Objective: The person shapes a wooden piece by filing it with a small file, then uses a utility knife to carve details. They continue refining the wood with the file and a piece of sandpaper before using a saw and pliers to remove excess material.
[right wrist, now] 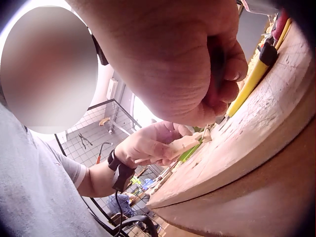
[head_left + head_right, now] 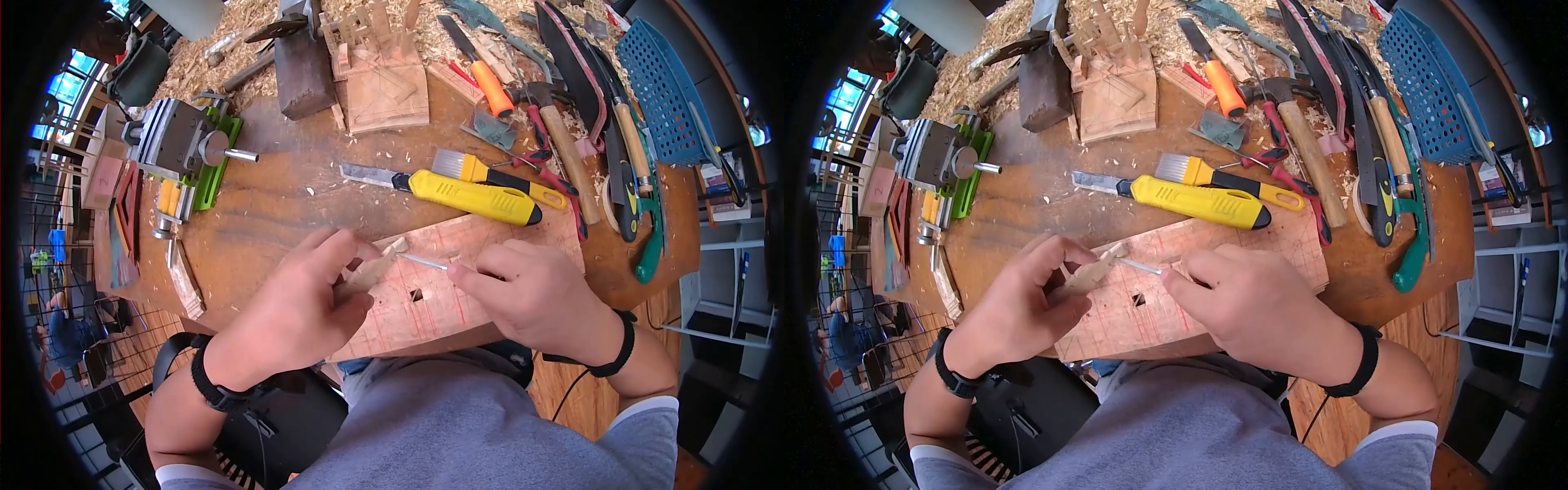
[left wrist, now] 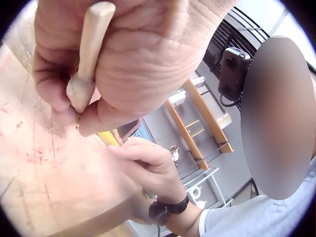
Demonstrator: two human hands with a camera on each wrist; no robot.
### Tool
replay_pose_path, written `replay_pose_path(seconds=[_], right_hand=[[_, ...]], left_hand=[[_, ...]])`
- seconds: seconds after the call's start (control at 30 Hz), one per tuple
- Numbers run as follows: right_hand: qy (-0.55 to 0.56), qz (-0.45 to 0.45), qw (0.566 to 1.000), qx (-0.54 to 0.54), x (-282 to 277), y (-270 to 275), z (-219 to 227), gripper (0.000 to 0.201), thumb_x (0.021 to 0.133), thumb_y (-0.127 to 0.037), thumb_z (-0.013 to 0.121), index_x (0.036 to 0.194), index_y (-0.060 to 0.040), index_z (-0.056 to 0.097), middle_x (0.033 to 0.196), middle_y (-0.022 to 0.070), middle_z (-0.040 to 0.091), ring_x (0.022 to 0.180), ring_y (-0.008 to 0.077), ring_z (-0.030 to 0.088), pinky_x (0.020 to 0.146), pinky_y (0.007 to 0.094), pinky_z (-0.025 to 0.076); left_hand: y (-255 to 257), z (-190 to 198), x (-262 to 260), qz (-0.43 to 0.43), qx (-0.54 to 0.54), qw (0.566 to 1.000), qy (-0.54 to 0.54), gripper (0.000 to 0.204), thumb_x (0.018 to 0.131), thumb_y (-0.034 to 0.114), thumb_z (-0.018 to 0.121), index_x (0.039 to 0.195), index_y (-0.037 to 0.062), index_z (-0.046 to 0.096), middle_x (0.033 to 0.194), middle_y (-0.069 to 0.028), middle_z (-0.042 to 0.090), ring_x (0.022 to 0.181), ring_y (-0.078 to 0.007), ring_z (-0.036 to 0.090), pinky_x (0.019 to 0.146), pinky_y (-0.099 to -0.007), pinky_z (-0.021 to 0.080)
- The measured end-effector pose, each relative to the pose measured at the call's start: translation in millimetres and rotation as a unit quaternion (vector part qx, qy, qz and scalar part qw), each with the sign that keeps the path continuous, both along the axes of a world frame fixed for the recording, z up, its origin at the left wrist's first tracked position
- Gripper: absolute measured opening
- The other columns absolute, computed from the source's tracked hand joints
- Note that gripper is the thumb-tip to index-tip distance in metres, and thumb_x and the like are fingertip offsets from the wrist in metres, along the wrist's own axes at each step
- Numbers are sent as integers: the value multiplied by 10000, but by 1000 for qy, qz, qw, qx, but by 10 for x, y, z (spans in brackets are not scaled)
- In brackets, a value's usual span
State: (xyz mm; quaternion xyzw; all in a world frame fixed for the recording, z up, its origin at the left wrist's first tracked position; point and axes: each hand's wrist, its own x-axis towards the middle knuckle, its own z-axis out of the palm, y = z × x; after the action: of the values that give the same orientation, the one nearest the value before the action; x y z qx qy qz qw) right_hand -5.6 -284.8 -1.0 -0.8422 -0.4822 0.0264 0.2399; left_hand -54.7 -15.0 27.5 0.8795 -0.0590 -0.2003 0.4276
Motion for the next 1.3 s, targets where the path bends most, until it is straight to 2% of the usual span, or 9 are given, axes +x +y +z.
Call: replay_pose_path(seconds=[0.17,0.23,0.33,0.4,0.47,0.5,0.63,0.93,1.3], right_hand=[[41,-22,999,10,-46,16,-37,284,802,-2,653,1081,-38,698,822,79,596,702,253,635,602,367,513],[61,-35,997,27,-56,2,-61,284,810,4,643,1088,-23,693,823,91,602,707,267,640,609,372,517],[158,-39,982,93,-6,-23,-133,272,827,20,616,1089,5,688,826,125,629,723,307,647,641,391,524],[201,-28,972,118,34,-36,-168,260,838,23,604,1083,18,692,819,154,652,743,329,653,672,398,528],[233,-37,965,115,67,-45,-166,265,837,20,610,1088,17,695,819,160,660,752,328,661,685,393,530],[267,-41,956,113,75,-49,-167,270,835,17,617,1093,17,698,819,165,668,761,327,669,699,387,531],[283,-56,951,108,104,-71,-182,298,834,18,616,1119,2,699,841,168,685,775,315,685,706,373,531],[251,-42,961,108,155,42,-187,306,824,32,596,1113,1,693,880,214,693,813,361,693,721,409,546],[284,-68,948,129,58,150,-168,275,841,38,561,1082,36,693,872,248,670,804,388,677,712,430,531]], left_hand=[[51,110,21,-30,-54,997,54,483,798,35,752,1244,20,568,1190,-64,490,923,-130,539,753,-261,451],[113,94,20,69,-336,920,192,655,751,164,838,1311,-4,544,1372,-108,389,1084,-161,542,885,-284,462],[153,-77,85,-51,-391,917,60,784,709,280,886,1341,-21,531,1505,-137,247,1201,-200,514,979,-325,448],[37,-75,116,-45,-393,918,16,686,713,241,890,1274,-5,581,1488,-161,353,1191,-224,541,982,-352,449],[9,-110,225,-106,-120,974,-161,536,755,195,856,1198,11,619,1330,-167,552,1155,-251,587,967,-369,459],[-66,-174,312,-108,-95,955,-261,361,832,128,771,1147,19,631,1146,-150,666,1067,-275,640,915,-378,482],[-126,-190,475,-118,-98,962,-227,221,905,65,659,1113,6,617,1121,-141,663,951,-290,665,855,-368,503],[-113,-141,585,-141,-97,973,-155,60,910,25,618,917,19,558,1066,-118,644,872,-264,642,756,-349,506],[-61,-209,529,-147,-105,961,-209,128,877,8,619,1000,2,583,1027,-118,634,872,-254,630,783,-337,506]])
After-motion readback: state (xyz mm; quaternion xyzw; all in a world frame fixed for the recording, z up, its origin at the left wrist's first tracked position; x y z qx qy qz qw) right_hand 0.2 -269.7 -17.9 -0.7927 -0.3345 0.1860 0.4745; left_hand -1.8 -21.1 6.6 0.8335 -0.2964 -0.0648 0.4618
